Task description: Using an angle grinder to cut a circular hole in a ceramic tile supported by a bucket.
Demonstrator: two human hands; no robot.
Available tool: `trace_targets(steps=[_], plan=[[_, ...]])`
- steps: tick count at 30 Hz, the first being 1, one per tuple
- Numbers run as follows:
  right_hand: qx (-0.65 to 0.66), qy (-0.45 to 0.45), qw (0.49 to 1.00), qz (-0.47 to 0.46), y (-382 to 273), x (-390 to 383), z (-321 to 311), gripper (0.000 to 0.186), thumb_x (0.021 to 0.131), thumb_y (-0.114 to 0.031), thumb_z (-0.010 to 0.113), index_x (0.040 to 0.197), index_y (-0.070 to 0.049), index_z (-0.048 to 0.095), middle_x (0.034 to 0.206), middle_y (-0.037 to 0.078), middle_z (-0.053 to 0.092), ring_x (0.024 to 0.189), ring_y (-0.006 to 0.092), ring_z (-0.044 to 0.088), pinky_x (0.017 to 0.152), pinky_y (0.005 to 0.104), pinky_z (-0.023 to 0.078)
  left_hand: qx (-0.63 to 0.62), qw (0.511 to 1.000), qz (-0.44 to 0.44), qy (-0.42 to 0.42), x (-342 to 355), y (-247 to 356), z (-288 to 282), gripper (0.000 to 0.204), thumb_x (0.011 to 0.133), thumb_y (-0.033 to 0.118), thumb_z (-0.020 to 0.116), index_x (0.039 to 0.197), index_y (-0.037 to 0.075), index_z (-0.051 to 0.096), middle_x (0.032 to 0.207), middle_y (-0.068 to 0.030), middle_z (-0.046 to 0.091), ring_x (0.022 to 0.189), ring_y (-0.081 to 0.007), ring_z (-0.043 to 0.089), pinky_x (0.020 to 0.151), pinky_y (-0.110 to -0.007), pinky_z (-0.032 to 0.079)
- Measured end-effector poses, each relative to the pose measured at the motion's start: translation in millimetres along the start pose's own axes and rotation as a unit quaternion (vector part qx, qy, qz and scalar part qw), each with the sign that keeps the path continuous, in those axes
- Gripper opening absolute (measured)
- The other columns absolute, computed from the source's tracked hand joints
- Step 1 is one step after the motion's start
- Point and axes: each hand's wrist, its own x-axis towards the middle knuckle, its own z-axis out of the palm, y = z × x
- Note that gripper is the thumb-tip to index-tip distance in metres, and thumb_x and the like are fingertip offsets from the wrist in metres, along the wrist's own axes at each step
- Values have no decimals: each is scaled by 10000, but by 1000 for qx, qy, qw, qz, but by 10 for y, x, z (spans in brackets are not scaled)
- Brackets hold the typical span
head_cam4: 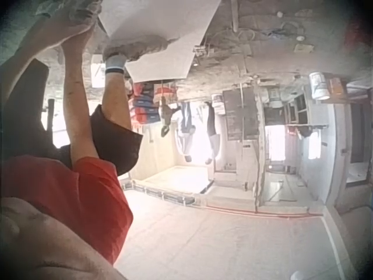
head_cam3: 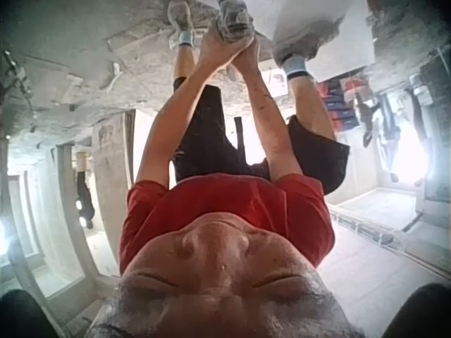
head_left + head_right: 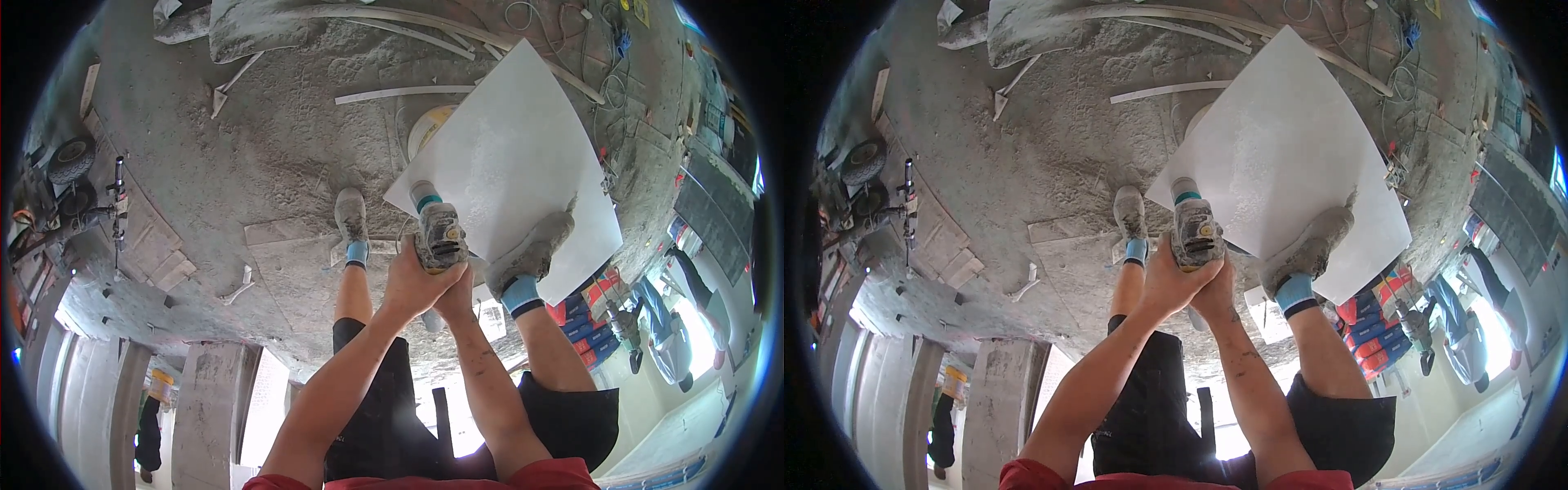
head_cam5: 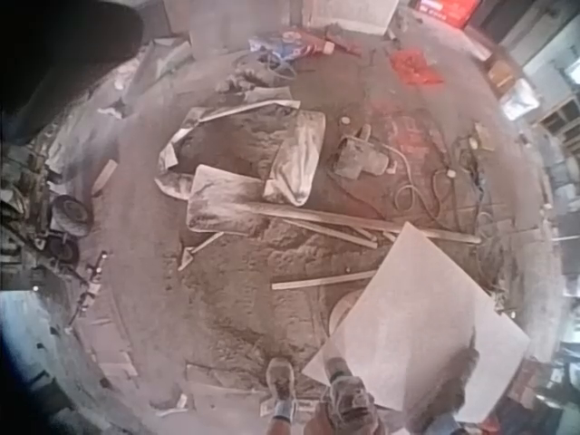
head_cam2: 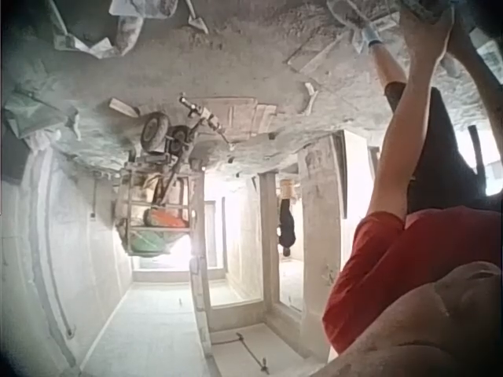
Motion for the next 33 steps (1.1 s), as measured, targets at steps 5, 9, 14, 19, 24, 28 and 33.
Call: trace_targets(steps=[5,9,14,19,24,28,33], plan=[[-2,-6,1000,9,-36,10,4,691,747,-243,935,1314,-31,603,1140,162,763,1064,333,763,887,440,591,-1,1000,7,3,0,-15,1,833,760,491,914,1252,-68,542,1061,-245,767,1005,-382,783,881,-439,625],[-23,-20,999,41,-76,-7,-5,703,742,-253,940,1320,-36,603,1143,164,766,1072,335,765,889,441,592,-4,1000,4,4,-9,-9,-23,833,759,483,913,1260,-69,543,1074,-246,768,1007,-377,783,891,-434,625],[-16,-9,1000,22,-69,-7,-15,715,741,-260,941,1326,-32,599,1153,160,766,1086,332,763,899,446,592,-7,1000,2,-2,-2,35,-30,835,758,466,916,1274,-75,546,1076,-248,768,1006,-373,784,887,-432,626],[2,-8,1000,23,-132,-11,-8,687,750,-252,933,1314,-36,606,1164,164,758,1094,326,756,909,441,586,-14,1000,0,-8,-11,44,-34,847,756,471,915,1284,-79,547,1073,-246,768,1000,-374,784,876,-436,629],[2,-14,1000,21,-150,18,-7,650,765,-247,921,1301,-44,614,1151,163,754,1082,321,752,904,439,583,20,1000,-1,10,-1,-29,13,882,756,527,898,1290,-79,544,1076,-252,763,997,-387,780,874,-448,627],[-6,-11,1000,13,-106,16,-22,634,774,-248,913,1297,-49,616,1147,159,753,1076,321,751,898,438,581,15,1000,-2,5,-4,-26,23,880,758,537,895,1280,-76,541,1074,-255,761,1005,-395,776,883,-455,623],[-16,-14,999,29,-61,14,-28,640,773,-251,915,1300,-47,613,1146,161,752,1075,321,751,897,438,580,24,1000,2,13,-12,-2,36,851,757,532,901,1242,-67,540,1058,-251,759,999,-406,772,877,-463,619]])
